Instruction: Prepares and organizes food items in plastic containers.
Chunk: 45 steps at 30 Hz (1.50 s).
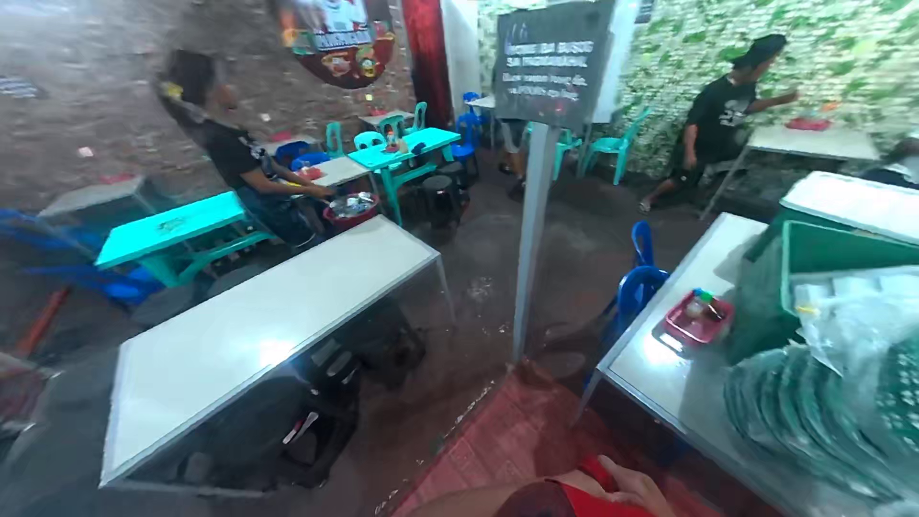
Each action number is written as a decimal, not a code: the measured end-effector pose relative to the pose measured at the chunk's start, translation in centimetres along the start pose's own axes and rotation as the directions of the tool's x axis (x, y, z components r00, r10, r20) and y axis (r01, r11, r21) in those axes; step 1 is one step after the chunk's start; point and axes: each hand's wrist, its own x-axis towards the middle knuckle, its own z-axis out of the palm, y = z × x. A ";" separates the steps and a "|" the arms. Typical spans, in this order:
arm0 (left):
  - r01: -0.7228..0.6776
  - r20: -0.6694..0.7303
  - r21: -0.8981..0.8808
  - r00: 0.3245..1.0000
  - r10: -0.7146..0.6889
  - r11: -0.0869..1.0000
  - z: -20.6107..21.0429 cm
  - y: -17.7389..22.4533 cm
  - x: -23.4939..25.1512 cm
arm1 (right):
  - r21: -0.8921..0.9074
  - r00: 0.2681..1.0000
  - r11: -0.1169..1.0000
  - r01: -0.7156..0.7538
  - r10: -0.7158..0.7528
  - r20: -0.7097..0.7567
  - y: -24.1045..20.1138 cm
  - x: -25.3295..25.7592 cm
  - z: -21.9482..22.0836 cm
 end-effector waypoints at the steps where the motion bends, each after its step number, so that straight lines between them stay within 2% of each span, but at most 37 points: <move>1: -0.043 0.038 0.046 0.998 0.041 0.998 -0.9 2.7 -2.6 | -0.006 0.999 1.000 0.005 -0.005 -0.032 0.4 -0.5 0.0; 3: -0.185 0.105 0.103 0.979 0.174 0.977 -1.4 5.3 -4.0 | 0.016 0.997 1.000 0.001 0.001 -0.073 1.0 -1.5 -0.5; 5: -0.296 0.115 0.132 0.952 0.282 0.946 -0.5 5.2 -2.3 | 0.074 0.996 0.995 -0.072 0.075 -0.049 1.8 -2.4 -1.1; 7: -0.380 0.093 0.194 0.925 0.368 0.905 0.7 3.7 1.5 | 0.122 0.963 0.956 -0.266 0.258 0.077 3.9 -3.2 -1.9; 8: -0.374 0.127 0.237 0.927 0.353 0.897 0.5 3.3 3.4 | 0.140 0.942 0.933 -0.332 0.321 0.099 6.2 -3.8 -1.6; 10: -0.251 0.159 0.388 0.966 0.204 0.887 -1.1 2.8 6.5 | 0.172 0.911 0.895 -0.411 0.411 0.034 11.2 -6.8 -0.8; 11: -0.188 0.121 0.466 0.982 0.148 0.865 -2.1 2.3 7.8 | 0.133 0.879 0.870 -0.475 0.475 0.031 12.9 -9.1 -1.4; 13: -0.123 0.027 0.550 0.991 0.129 0.826 -4.5 -0.1 10.7 | 0.165 0.844 0.834 -0.526 0.536 -0.016 13.9 -14.0 -4.6; 14: -0.114 0.001 0.531 0.991 0.134 0.840 -5.8 -1.1 11.8 | 0.244 0.841 0.827 -0.507 0.537 -0.073 13.6 -16.4 -6.7; 16: -0.140 -0.049 0.398 0.984 0.173 0.906 -7.8 -1.0 12.9 | 0.425 0.832 0.840 -0.336 0.477 -0.284 12.6 -20.6 -10.7; 18: -0.201 -0.115 0.287 0.963 0.242 0.936 -8.9 2.0 12.9 | 0.492 0.749 0.864 -0.108 0.396 -0.532 11.9 -23.2 -13.8; 19: -0.261 -0.153 0.260 0.939 0.307 0.930 -9.0 4.1 13.0 | 0.452 0.675 0.891 -0.022 0.347 -0.651 11.8 -23.8 -15.2; 21: -0.413 -0.211 0.230 0.863 0.460 0.881 -8.6 9.1 13.4 | 0.293 0.534 0.956 0.011 0.242 -0.810 11.9 -23.6 -17.7; 22: -0.490 -0.227 0.216 0.816 0.531 0.845 -8.0 11.8 13.5 | 0.206 0.495 0.978 -0.030 0.194 -0.847 12.1 -22.9 -18.8; 23: -0.560 -0.235 0.209 0.767 0.597 0.802 -7.2 14.6 13.5 | 0.133 0.488 0.987 -0.085 0.158 -0.859 12.4 -22.1 -19.8; 26: -0.702 -0.201 0.206 0.651 0.732 0.682 -4.3 23.2 12.4 | 0.076 0.519 0.969 -0.236 0.192 -0.833 14.0 -19.8 -22.3; 28: -0.734 -0.125 0.231 0.628 0.768 0.638 -2.8 28.2 11.8 | 0.137 0.507 0.945 -0.297 0.277 -0.816 15.7 -18.7 -24.4; 31: -0.684 0.029 0.347 0.692 0.722 0.642 -1.8 34.5 11.9 | 0.178 0.530 0.929 -0.325 0.335 -0.779 18.5 -16.8 -28.9; 34: -0.595 0.041 0.389 0.773 0.633 0.703 -1.5 38.8 14.2 | 0.102 0.531 0.957 -0.271 0.237 -0.814 19.9 -14.0 -33.6; 37: -0.508 0.017 0.302 0.849 0.528 0.807 -1.3 40.9 16.3 | 0.082 0.534 0.963 -0.258 0.213 -0.818 20.3 -10.5 -37.2; 39: -0.491 0.013 0.258 0.863 0.505 0.832 -1.1 41.6 16.7 | 0.060 0.555 0.959 -0.276 0.210 -0.805 20.2 -8.4 -38.6; 43: -0.605 0.036 0.171 0.793 0.608 0.778 -0.5 41.9 15.3 | -0.044 0.663 0.931 -0.363 0.224 -0.714 19.4 -5.4 -40.9; 45: -0.641 0.032 0.185 0.761 0.648 0.745 -0.4 42.0 14.9 | -0.093 0.701 0.910 -0.405 0.244 -0.670 19.0 -5.0 -42.0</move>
